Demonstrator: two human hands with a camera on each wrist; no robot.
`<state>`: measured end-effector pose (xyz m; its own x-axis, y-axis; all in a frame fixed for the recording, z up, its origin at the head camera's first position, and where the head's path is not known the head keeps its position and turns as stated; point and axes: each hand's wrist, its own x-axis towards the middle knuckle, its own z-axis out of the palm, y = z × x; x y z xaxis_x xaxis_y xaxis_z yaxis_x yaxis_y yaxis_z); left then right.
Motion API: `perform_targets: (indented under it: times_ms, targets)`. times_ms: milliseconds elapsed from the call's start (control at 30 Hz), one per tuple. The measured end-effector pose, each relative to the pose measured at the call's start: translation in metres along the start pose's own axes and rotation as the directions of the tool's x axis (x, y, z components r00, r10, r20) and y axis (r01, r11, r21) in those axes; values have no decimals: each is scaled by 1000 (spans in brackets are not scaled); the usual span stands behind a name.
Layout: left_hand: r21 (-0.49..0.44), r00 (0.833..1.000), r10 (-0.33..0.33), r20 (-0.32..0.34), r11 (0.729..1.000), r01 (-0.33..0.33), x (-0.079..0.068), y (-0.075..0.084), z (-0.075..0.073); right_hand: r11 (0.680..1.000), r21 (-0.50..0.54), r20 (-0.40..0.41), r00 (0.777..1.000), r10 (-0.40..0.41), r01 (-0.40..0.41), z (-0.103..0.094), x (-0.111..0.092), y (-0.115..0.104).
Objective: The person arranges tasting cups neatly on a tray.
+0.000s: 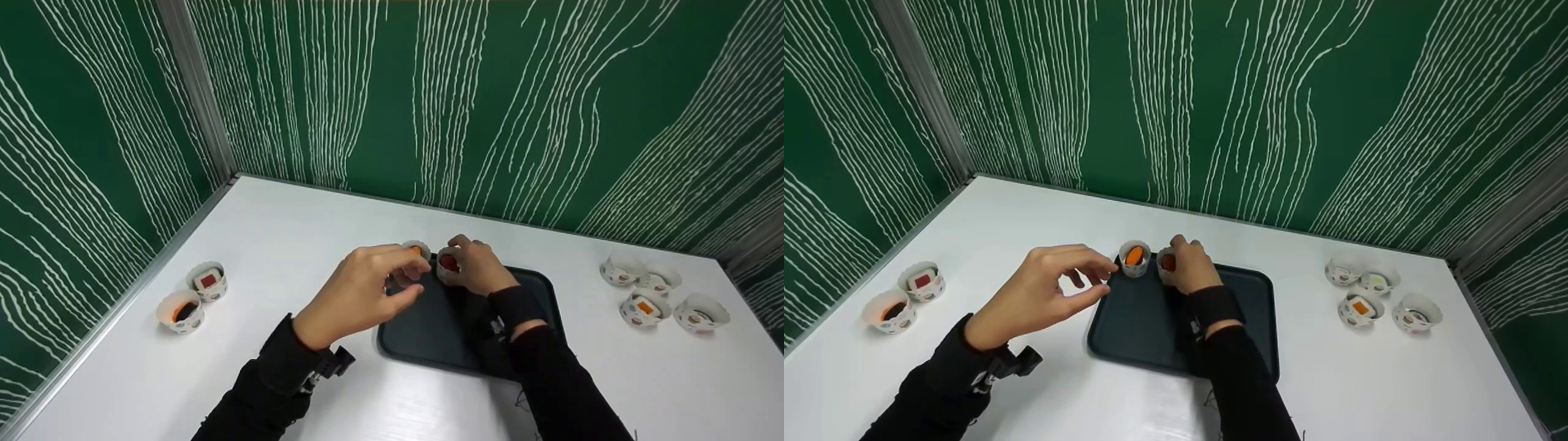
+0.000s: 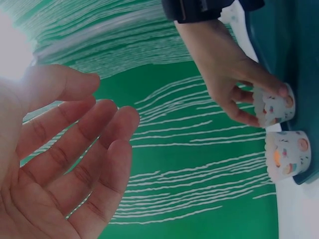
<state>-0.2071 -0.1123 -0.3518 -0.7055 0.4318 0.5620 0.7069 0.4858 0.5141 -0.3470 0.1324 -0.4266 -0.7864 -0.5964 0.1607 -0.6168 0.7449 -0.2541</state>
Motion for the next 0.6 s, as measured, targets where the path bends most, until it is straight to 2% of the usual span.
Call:
perform_targets:
  times_ms: [300,433,600]
  targets:
    - [-10,1000,-9,2,1000,9,0,0,-1,1000,-27,16,1000,2,-2,-1,0,0]
    - [-11,1000,-12,4,1000,12,0,0,-1,995,61,28,997,77,-79,-2,-2,0]
    - [1,1000,-14,6,1000,14,-1,2,-1,964,186,40,982,185,-189,-4,-5,1]
